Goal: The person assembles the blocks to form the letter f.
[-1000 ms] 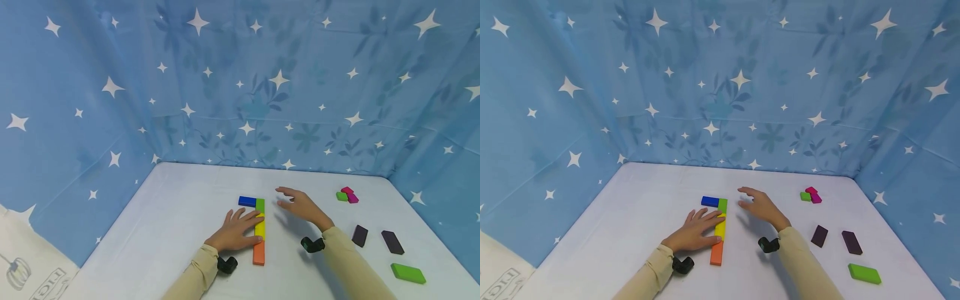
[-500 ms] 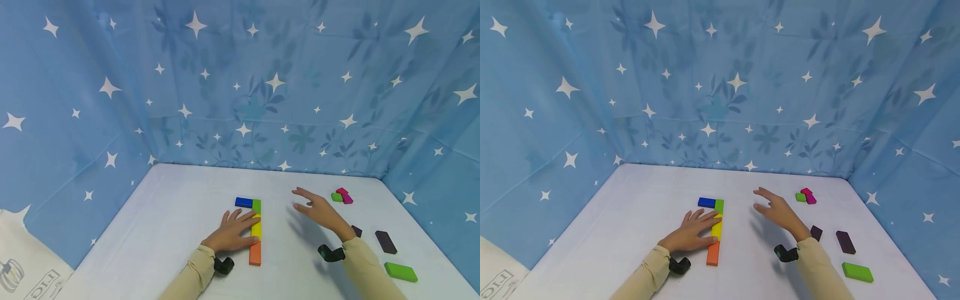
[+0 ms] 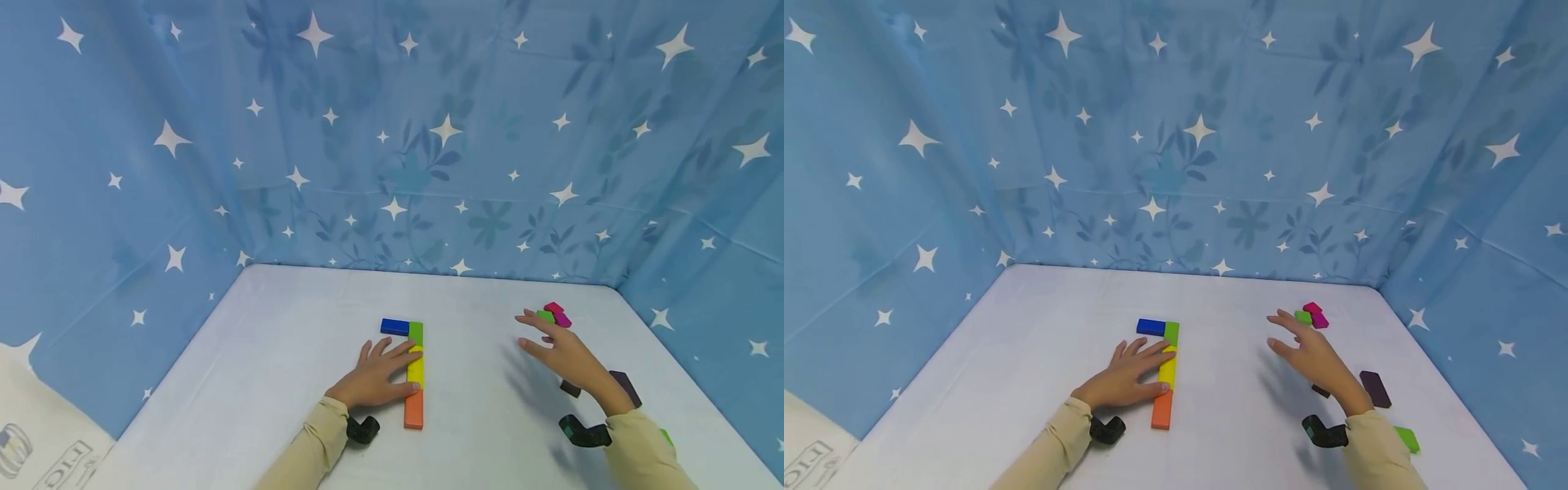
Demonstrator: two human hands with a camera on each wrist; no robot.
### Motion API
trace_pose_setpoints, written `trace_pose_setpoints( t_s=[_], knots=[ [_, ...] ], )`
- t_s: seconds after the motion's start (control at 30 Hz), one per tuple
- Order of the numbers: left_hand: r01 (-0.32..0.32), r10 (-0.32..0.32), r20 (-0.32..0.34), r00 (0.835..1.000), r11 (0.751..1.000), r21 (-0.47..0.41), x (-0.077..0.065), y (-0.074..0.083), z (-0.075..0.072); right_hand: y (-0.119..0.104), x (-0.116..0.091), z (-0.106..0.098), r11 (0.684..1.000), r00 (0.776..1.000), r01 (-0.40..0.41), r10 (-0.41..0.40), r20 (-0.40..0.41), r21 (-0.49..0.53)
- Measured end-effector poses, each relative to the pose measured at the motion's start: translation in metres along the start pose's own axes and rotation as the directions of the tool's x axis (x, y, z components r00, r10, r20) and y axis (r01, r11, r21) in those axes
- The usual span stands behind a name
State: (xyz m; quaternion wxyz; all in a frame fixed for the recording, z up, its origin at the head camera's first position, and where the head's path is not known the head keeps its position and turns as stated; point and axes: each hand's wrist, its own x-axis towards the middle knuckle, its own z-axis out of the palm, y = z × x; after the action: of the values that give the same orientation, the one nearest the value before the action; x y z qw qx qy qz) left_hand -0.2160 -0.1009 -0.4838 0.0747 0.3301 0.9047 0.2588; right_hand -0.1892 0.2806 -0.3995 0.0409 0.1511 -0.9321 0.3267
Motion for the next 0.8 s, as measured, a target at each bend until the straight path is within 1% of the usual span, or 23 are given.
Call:
trace_pose_setpoints(
  t_s=[0.13, 0.37, 0.63, 0.8],
  knots=[
    [-0.006, 0.005, -0.002, 1.0, 1.0, -0.009, 0.0, 0.0, -0.003, 0.008, -0.011, -0.007, 0.999, 0.999, -0.044, 0.044, -0.009, -0.022],
    [-0.016, 0.016, -0.001, 1.0, 1.0, -0.019, -0.001, 0.001, -0.003, 0.024, -0.031, -0.019, 0.99, 0.991, -0.133, 0.133, 0.009, -0.052],
    [-0.011, 0.011, -0.003, 1.0, 1.0, -0.006, 0.0, 0.0, -0.001, 0.039, -0.057, -0.039, 0.974, 0.982, -0.187, 0.191, 0.015, -0.128],
    [0.001, -0.001, 0.002, 1.0, 1.0, -0.005, 0.0, -0.001, 0.0, 0.053, -0.073, -0.053, 0.966, 0.976, -0.213, 0.217, 0.012, -0.145]
  ],
)
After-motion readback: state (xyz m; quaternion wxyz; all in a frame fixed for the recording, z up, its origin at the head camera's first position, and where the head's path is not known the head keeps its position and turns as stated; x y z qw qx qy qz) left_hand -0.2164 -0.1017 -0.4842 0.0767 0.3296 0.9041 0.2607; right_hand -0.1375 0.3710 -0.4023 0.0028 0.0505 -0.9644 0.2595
